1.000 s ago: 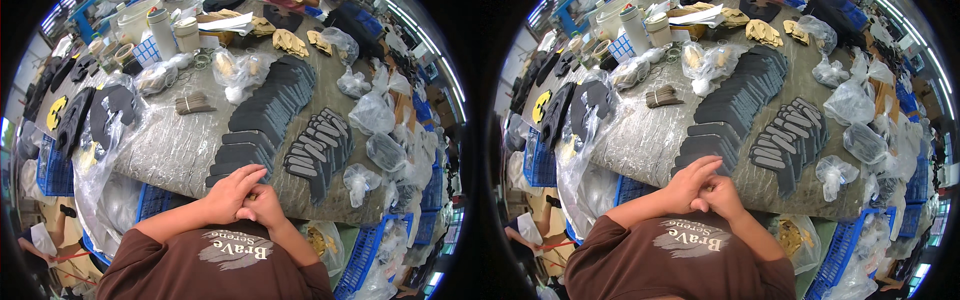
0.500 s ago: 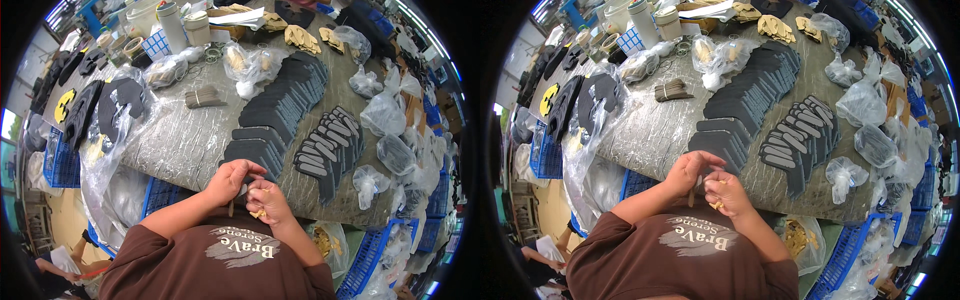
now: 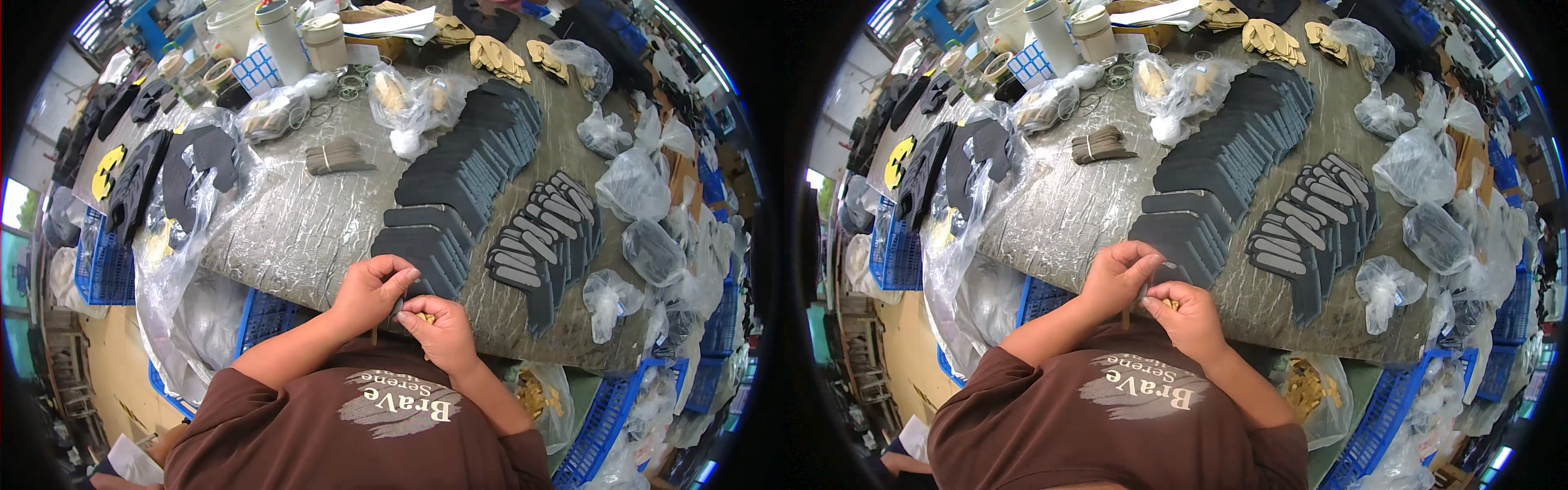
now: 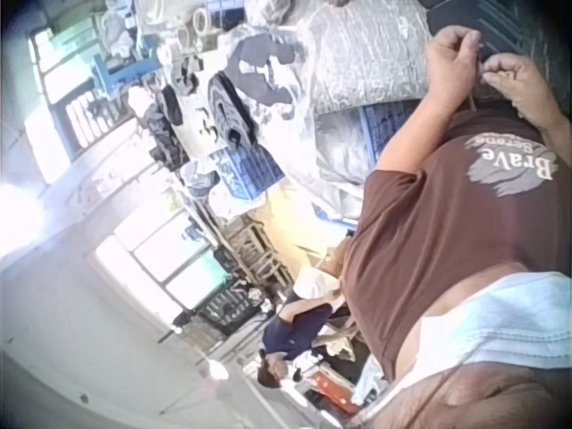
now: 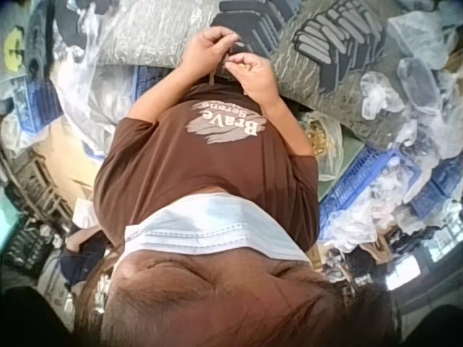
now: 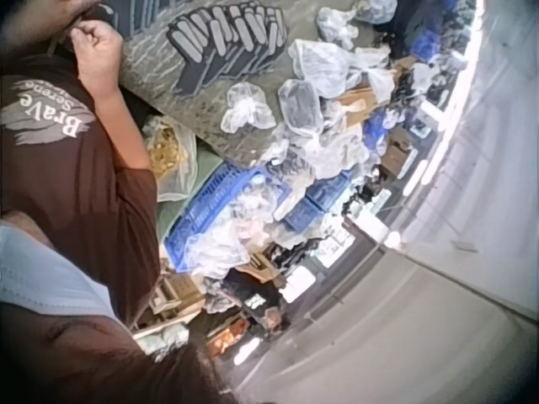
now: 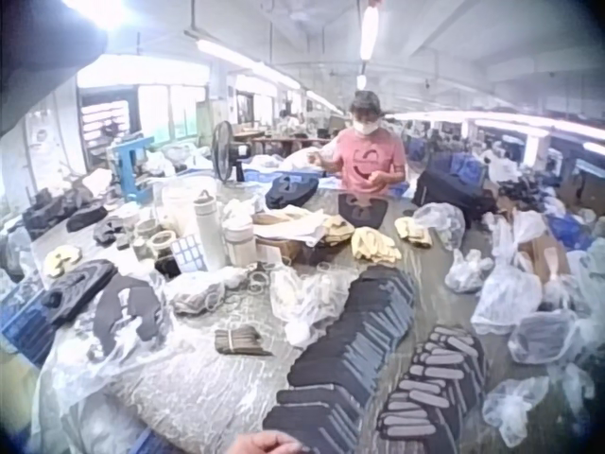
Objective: Organizing and stacking precut synthetic shoe upper components on a production table.
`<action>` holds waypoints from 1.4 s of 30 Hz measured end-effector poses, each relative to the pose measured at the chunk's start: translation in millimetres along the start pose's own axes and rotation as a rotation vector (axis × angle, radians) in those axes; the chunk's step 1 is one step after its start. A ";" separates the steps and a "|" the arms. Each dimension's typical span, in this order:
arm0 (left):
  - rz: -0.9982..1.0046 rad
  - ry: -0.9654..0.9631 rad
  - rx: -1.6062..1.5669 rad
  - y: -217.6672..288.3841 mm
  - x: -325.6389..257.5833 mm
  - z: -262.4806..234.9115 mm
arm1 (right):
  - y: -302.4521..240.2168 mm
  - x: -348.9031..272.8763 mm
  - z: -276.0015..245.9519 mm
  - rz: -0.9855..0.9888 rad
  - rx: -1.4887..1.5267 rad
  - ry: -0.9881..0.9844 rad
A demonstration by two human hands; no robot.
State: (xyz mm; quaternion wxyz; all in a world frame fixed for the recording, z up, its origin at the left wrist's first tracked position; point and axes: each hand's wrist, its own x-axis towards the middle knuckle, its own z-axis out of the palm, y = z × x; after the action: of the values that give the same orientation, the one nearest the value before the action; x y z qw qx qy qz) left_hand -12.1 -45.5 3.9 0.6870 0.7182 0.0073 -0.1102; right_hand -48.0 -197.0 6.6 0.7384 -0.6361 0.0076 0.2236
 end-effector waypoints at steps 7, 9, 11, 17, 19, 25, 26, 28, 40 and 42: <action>-0.040 -0.050 0.063 4.4 0.4 3.4 | 2.6 3.7 -2.0 -0.183 -0.133 0.026; -0.118 -0.090 0.048 12.6 -0.4 3.7 | 3.1 2.5 -3.1 -0.084 -0.070 0.019; -0.196 -0.127 0.033 12.8 -0.9 3.6 | 4.0 1.7 -2.7 0.016 -0.007 0.009; -0.144 -0.134 -0.172 -1.9 3.0 -0.6 | 10.6 3.8 -6.5 0.096 0.345 -0.077; 0.002 -0.159 0.117 1.0 5.9 -12.9 | 5.1 5.2 -11.8 0.074 0.638 -0.117; 0.520 -0.375 0.271 8.7 -0.5 -25.8 | 7.2 3.7 -9.5 0.069 0.460 -0.079; 0.555 -0.370 0.278 4.8 -1.3 -28.6 | 5.6 4.1 -8.4 0.053 0.550 -0.037; 0.576 -0.284 0.265 1.9 -5.9 -36.3 | 3.0 8.7 -22.8 -0.021 0.820 0.128; -0.315 0.058 0.233 -14.7 -6.8 -61.1 | 26.7 12.5 -23.4 -0.713 -1.156 0.139; -0.310 0.055 0.267 -12.2 -6.9 -59.5 | 28.5 12.6 -23.1 -0.709 -1.214 0.131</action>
State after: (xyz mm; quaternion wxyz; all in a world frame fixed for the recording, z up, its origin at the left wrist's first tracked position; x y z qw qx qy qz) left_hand -12.0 14.9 -5.1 0.5602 0.7958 0.1218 -0.1952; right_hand -40.1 -212.2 -28.2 0.2796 -0.9119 -0.2816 -0.1045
